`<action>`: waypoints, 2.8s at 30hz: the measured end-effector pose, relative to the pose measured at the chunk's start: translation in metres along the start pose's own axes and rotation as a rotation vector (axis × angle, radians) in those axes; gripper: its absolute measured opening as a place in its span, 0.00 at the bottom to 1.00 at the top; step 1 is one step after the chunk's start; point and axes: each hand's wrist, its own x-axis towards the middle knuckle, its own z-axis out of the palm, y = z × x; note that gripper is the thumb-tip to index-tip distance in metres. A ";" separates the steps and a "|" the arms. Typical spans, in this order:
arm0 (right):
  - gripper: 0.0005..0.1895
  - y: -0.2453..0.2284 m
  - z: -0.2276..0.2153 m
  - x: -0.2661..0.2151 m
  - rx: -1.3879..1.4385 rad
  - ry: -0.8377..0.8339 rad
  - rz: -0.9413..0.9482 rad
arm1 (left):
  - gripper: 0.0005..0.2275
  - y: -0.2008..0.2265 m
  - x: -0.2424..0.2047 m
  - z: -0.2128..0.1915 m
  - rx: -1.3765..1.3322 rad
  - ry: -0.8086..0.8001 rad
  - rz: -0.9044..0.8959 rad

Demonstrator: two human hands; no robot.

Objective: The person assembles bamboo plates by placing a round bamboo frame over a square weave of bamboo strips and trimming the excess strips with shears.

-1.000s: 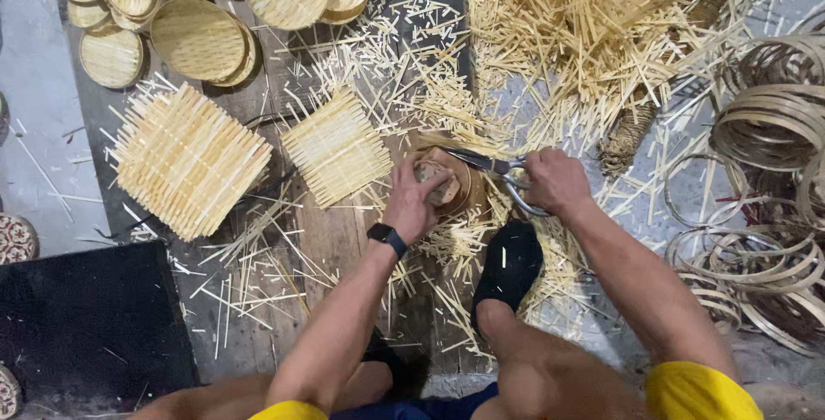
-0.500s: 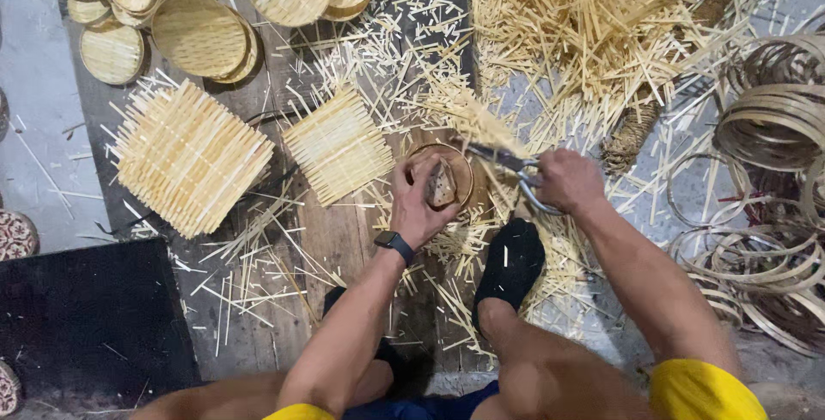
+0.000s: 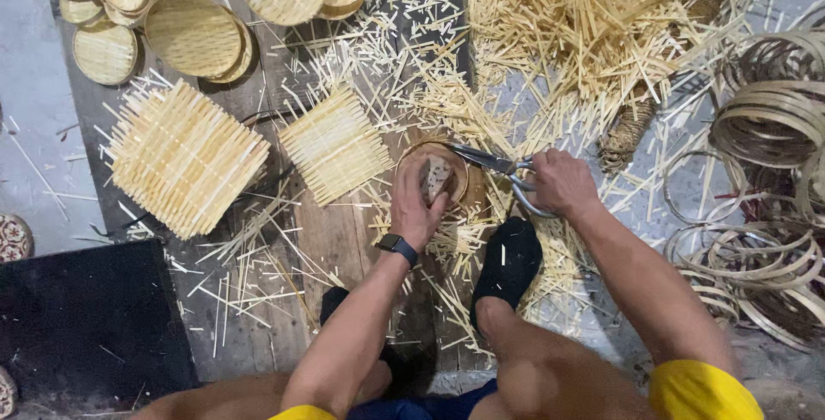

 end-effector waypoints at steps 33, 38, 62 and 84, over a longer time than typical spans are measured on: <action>0.23 0.000 0.013 0.020 -0.071 0.083 -0.037 | 0.36 0.005 0.024 -0.016 0.270 -0.441 0.035; 0.18 0.030 0.012 0.006 0.062 0.110 0.045 | 0.37 -0.009 0.032 -0.024 0.010 -0.374 0.098; 0.09 -0.059 0.038 0.016 1.373 -0.037 0.177 | 0.12 -0.047 0.049 0.018 -0.491 -0.067 -0.516; 0.08 -0.089 0.089 0.007 1.628 -0.104 0.337 | 0.10 -0.063 -0.024 0.008 -0.725 -0.126 -0.965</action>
